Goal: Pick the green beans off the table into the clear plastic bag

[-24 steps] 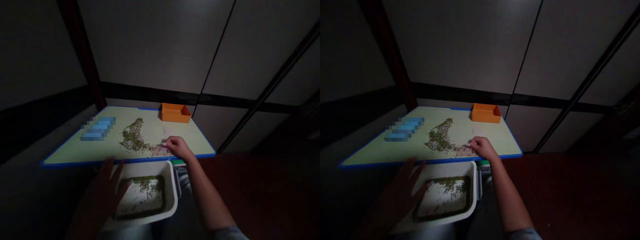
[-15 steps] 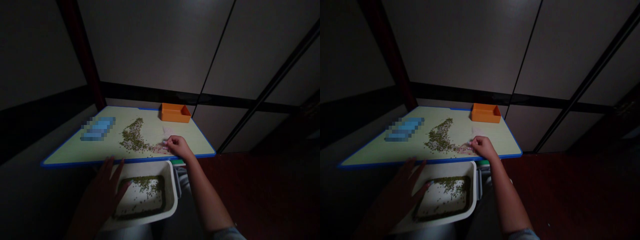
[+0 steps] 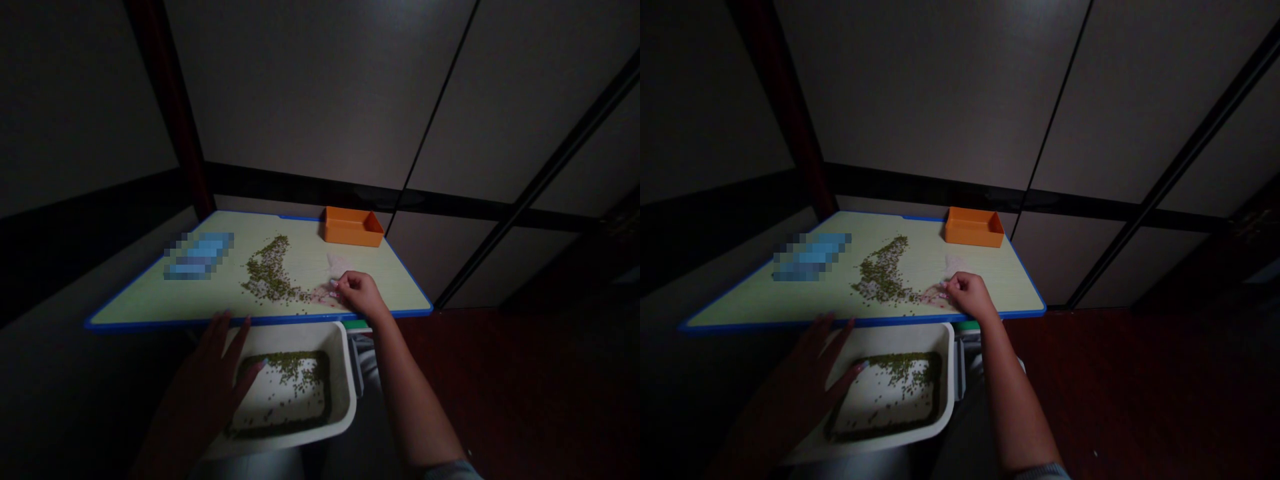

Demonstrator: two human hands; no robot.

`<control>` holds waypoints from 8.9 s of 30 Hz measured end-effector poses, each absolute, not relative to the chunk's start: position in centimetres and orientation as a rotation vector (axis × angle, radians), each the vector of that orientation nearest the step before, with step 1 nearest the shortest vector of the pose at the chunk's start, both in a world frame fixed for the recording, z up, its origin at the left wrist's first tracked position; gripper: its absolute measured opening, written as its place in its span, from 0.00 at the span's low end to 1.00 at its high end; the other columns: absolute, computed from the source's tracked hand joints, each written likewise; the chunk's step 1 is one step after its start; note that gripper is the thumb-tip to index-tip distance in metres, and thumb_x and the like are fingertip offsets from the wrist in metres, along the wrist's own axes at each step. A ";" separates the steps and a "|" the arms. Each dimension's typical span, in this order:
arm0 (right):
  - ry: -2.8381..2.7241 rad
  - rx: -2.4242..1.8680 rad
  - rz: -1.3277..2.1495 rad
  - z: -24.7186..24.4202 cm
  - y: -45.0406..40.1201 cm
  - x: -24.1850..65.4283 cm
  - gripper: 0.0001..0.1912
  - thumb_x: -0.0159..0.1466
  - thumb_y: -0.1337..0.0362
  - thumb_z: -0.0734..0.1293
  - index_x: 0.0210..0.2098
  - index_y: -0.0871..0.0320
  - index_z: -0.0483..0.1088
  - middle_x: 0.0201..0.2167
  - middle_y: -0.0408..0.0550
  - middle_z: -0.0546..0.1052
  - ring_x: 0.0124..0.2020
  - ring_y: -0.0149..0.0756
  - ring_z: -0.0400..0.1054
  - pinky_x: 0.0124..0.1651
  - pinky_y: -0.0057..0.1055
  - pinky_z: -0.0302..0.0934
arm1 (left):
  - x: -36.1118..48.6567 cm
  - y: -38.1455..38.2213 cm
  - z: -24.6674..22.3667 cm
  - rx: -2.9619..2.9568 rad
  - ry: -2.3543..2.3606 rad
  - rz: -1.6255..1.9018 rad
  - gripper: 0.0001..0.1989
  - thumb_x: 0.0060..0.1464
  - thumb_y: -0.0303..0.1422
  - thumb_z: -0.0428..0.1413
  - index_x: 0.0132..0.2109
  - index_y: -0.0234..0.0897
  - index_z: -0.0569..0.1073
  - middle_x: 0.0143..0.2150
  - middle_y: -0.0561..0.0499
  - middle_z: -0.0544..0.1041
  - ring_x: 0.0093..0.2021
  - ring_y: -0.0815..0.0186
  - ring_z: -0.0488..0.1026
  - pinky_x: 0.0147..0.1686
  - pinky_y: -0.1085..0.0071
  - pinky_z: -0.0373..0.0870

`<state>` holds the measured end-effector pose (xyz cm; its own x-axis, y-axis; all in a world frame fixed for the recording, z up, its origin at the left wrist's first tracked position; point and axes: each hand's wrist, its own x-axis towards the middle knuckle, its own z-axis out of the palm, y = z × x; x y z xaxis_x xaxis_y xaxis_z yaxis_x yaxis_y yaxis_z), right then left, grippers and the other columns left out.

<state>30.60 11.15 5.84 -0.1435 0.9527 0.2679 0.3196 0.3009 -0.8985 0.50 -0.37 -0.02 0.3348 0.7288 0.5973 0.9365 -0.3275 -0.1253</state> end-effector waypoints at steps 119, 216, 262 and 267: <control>-1.693 -1.155 0.817 5.1 11.6 27.4 0.15 0.58 0.53 0.67 0.23 0.59 0.68 0.16 0.41 0.68 0.19 0.28 0.58 0.23 0.24 0.51 | 1.3 -0.9 0.3 -2.112 -1.490 -0.630 0.32 0.60 0.48 0.46 0.64 0.31 0.63 0.66 0.27 0.62 0.66 0.41 0.61 0.53 0.50 0.71; -2.076 -0.926 0.290 6.6 9.8 26.1 0.14 0.66 0.60 0.65 0.26 0.58 0.70 0.23 0.45 0.74 0.28 0.33 0.65 0.36 0.29 0.55 | 1.2 -0.9 -0.2 -2.068 -1.527 -0.598 0.36 0.59 0.50 0.46 0.65 0.26 0.60 0.66 0.28 0.63 0.67 0.46 0.60 0.55 0.55 0.70; -1.879 -1.416 -0.325 6.4 8.1 26.9 0.10 0.66 0.64 0.64 0.28 0.57 0.70 0.25 0.47 0.74 0.30 0.36 0.66 0.40 0.32 0.50 | 0.7 -0.7 -0.5 -2.129 -1.502 -0.646 0.36 0.61 0.52 0.40 0.61 0.25 0.65 0.66 0.27 0.62 0.67 0.43 0.58 0.57 0.48 0.67; -1.746 -1.423 -0.080 6.8 7.9 29.2 0.12 0.65 0.62 0.64 0.26 0.58 0.70 0.24 0.46 0.74 0.28 0.36 0.66 0.38 0.31 0.53 | 0.8 -0.8 -0.5 -2.170 -1.568 -0.640 0.37 0.60 0.53 0.40 0.63 0.27 0.63 0.68 0.29 0.60 0.68 0.43 0.57 0.57 0.48 0.67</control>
